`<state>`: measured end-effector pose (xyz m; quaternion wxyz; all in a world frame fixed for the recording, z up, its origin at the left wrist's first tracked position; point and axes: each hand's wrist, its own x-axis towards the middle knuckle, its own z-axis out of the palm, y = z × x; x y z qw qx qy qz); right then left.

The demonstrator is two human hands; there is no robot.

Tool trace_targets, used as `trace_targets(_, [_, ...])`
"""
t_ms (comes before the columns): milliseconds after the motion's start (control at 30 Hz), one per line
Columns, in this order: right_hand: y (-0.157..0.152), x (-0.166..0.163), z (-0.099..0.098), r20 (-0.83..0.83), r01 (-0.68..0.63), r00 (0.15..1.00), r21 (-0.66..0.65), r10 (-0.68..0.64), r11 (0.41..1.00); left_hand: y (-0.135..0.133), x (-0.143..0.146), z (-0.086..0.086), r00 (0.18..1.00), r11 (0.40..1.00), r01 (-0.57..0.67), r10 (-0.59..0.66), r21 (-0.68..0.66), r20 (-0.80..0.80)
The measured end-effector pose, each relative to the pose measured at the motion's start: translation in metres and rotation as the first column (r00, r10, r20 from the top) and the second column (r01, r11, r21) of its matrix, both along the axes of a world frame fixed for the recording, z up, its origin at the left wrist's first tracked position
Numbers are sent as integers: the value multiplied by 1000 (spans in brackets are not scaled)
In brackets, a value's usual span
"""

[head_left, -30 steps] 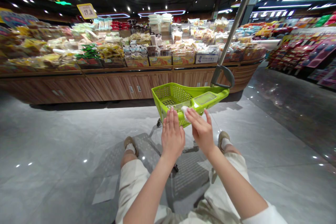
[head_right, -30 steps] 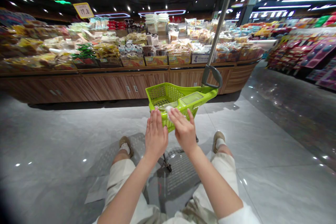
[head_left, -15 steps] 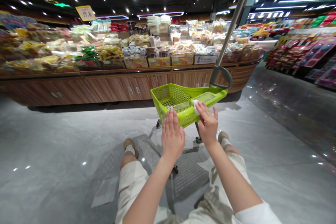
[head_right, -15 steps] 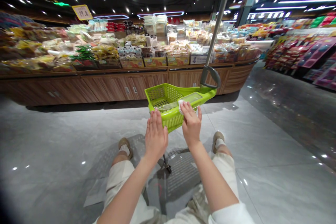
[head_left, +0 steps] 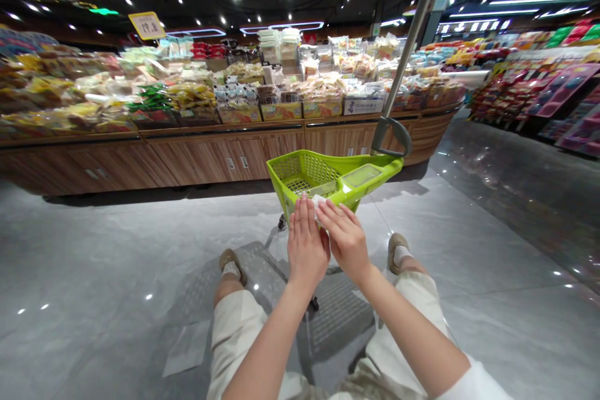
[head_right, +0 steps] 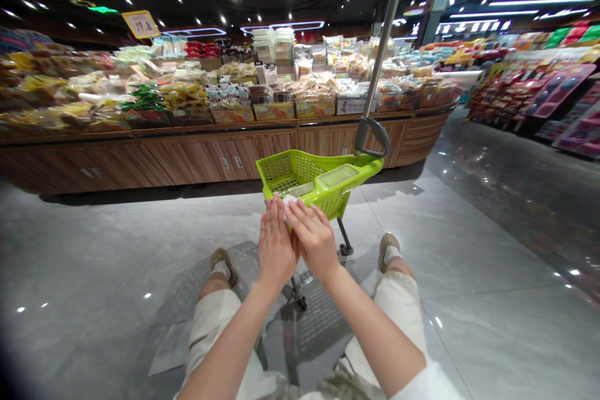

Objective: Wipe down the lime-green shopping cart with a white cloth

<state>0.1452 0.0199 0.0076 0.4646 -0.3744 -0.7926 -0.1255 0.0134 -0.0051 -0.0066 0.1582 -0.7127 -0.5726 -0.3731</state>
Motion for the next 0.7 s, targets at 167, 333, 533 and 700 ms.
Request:
trace_targets(167, [7, 11, 0, -81, 172, 982, 22, -170, 985, -1, 0, 1, 1000, 1000, -6, 6, -19, -25])
trace_targets(333, [1, 5, 0, -25, 55, 998, 30, -54, 998, 0, 3, 0, 1000, 1000, -21, 20, -12, -23])
trace_targets(533, [8, 14, 1, -110, 171, 979, 4, -169, 985, -2, 0, 1, 1000, 1000, -8, 8, -10, -20])
trace_targets(700, [4, 9, -1, -7, 52, 999, 9, -52, 999, 0, 2, 1, 1000, 1000, -4, 4, -12, -7])
